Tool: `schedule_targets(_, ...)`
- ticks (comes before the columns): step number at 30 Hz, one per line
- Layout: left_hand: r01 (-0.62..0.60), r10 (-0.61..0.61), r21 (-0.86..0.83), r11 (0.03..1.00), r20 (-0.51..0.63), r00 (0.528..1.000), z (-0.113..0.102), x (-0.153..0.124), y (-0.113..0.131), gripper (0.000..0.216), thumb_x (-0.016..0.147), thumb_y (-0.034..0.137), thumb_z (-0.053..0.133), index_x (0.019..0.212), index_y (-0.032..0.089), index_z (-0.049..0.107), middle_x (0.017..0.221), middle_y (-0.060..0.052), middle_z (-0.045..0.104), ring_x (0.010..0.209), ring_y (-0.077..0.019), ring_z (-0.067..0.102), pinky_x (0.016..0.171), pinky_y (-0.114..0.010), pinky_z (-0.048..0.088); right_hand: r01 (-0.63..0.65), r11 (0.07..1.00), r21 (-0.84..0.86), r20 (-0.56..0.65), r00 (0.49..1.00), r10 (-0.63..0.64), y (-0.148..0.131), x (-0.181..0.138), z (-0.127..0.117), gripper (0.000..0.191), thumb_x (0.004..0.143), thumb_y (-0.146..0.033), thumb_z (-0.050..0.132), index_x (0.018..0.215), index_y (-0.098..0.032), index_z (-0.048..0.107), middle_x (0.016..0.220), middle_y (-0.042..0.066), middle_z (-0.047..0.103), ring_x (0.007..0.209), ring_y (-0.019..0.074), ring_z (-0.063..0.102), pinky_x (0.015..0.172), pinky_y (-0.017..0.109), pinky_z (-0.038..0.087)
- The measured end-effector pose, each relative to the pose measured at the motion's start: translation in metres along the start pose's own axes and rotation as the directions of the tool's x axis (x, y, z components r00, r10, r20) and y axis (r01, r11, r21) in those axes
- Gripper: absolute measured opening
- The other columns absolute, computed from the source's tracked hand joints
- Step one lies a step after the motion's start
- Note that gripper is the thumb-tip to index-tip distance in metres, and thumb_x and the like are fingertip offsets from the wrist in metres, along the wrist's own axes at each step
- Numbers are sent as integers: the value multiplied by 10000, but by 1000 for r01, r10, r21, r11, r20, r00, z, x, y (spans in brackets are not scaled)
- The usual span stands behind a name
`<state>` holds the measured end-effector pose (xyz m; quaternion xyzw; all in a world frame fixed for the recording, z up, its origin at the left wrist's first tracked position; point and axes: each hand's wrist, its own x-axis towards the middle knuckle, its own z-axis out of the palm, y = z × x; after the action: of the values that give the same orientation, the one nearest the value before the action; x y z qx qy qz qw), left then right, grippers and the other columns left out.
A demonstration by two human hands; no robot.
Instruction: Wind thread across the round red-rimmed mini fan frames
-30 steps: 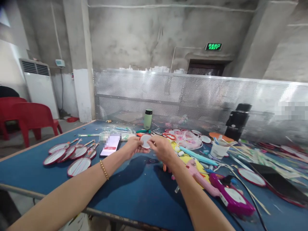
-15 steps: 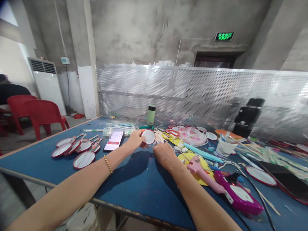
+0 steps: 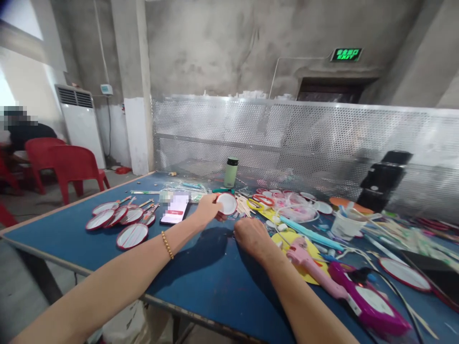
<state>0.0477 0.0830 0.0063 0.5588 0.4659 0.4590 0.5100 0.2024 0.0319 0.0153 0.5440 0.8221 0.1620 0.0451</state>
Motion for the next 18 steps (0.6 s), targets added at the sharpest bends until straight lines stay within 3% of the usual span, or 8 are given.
schedule_targets(4,-7,7,-14,1000,6,1000,1,-2,1,321,969,340,601,1227,149,593,1156,-90,643,944,-204,661,805,-391,582,-6,1000,25,16,1000,6,3,-1,-1,290,917,-144,467,912,-177,756,948,119,736,894,230,704,663,246,405)
schedule_targets(12,-14,14,-28,1000,0,1000,3,-6,6,307,973,336,597,1214,147,596,1119,-83,651,902,-189,664,774,-369,585,-21,999,31,3,1000,21,2,-3,-3,313,908,-162,448,868,-167,758,879,135,729,820,238,700,635,264,393)
schedule_targets(18,-2,2,-43,999,10,1000,4,-8,7,291,971,330,602,1194,142,605,1092,-76,656,876,-180,664,753,-354,587,29,999,46,-1,1000,-29,4,-1,4,265,880,-115,476,858,-172,734,926,120,723,877,246,691,666,270,395)
